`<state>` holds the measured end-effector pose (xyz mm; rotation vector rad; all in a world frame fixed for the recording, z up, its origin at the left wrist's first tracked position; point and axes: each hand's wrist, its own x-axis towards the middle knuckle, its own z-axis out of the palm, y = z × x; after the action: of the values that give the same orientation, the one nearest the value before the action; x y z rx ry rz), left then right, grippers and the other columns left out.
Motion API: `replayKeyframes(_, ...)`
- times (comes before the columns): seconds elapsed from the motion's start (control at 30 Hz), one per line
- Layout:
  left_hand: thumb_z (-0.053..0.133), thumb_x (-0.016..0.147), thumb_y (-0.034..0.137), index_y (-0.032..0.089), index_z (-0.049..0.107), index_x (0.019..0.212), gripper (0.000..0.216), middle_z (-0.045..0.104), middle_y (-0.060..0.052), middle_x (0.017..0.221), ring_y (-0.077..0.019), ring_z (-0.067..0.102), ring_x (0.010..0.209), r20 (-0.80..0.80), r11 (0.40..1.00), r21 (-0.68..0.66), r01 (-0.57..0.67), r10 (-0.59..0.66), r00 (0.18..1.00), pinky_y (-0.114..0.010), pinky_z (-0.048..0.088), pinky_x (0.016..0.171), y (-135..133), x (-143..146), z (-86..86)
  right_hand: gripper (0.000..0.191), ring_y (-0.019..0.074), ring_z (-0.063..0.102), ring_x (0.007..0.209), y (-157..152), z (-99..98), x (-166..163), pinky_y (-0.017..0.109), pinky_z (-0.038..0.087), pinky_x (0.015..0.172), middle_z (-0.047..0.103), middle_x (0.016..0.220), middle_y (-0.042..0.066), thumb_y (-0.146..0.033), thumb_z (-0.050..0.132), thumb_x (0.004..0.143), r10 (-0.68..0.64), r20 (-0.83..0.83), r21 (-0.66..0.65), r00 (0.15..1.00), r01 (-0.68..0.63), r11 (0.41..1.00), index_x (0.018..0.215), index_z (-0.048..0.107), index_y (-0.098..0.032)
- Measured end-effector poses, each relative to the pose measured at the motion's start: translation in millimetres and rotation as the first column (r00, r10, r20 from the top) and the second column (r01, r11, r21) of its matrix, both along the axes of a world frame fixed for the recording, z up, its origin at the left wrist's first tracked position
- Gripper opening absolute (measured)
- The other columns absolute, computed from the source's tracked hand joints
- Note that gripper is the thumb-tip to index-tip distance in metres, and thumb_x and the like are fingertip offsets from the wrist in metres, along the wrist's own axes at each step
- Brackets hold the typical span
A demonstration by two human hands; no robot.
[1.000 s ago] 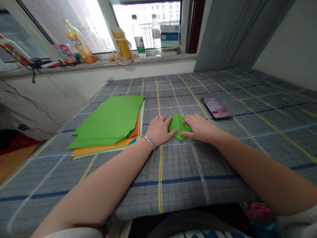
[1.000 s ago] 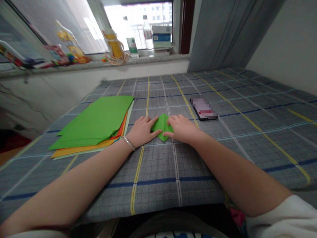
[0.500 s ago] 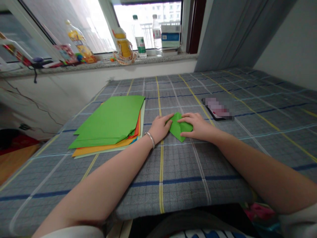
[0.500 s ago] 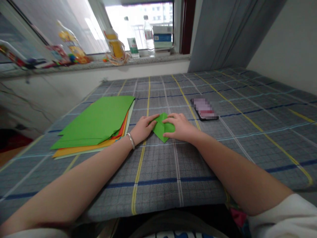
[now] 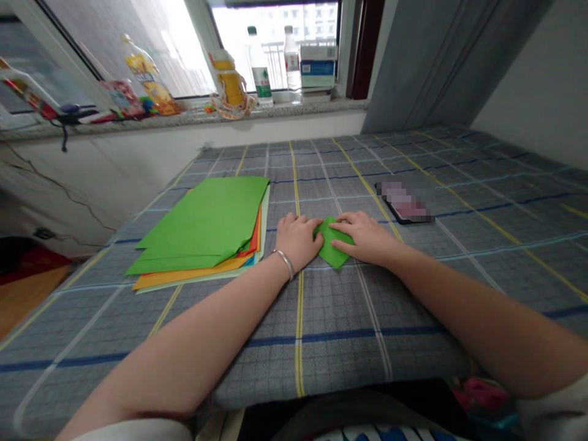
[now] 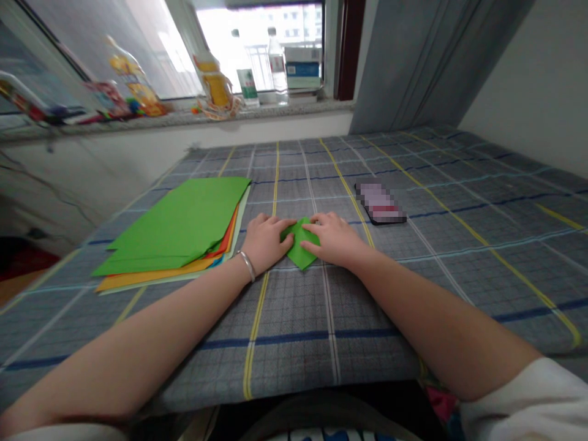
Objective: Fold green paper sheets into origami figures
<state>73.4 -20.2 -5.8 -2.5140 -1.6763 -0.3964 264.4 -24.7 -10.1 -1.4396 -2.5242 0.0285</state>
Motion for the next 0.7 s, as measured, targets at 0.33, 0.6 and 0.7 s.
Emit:
replayKeyframes(0.33,0.044,0.092,0.037,0.021,0.063,0.119,0.037,0.066,-0.011,0.100,-0.0298,0.052,0.103,-0.122,0.993,0.096,0.066,-0.054,0.991,-0.044,0.037,0.089,-1.6,0.2,-5.1,0.055,0.0355,0.045,0.126,8.3,-1.3,-9.3,0.051,0.037,0.102,0.048,0.144,0.012,-0.052,0.043,0.090,-0.179,0.107,0.009,0.978,0.179,0.984,0.140,0.051,-0.030)
replayKeyframes(0.6,0.036,0.096,0.036,0.018,0.049,0.139,0.048,0.056,-0.007,0.137,-0.0295,0.043,0.128,-0.148,0.971,0.065,0.229,-0.217,0.965,-0.050,0.018,0.115,2.2,0.2,-9.4,0.061,0.0359,0.035,0.138,15.0,-8.7,-10.3,0.051,0.027,0.111,0.039,0.151,0.018,-0.050,0.037,0.093,-0.178,0.127,-0.038,0.976,0.185,0.982,0.146,0.042,-0.021)
replayKeyframes(0.7,0.031,0.098,0.037,0.017,0.037,0.147,0.054,0.044,-0.004,0.150,-0.0304,0.033,0.139,-0.144,0.975,-0.032,0.220,-0.222,0.964,-0.052,0.014,0.118,4.6,0.9,-10.5,0.065,0.0373,0.028,0.142,15.4,-9.8,-10.9,0.052,0.022,0.113,0.031,0.155,0.019,-0.051,0.032,0.095,-0.165,0.172,-0.080,0.971,0.180,0.980,0.150,0.035,-0.018)
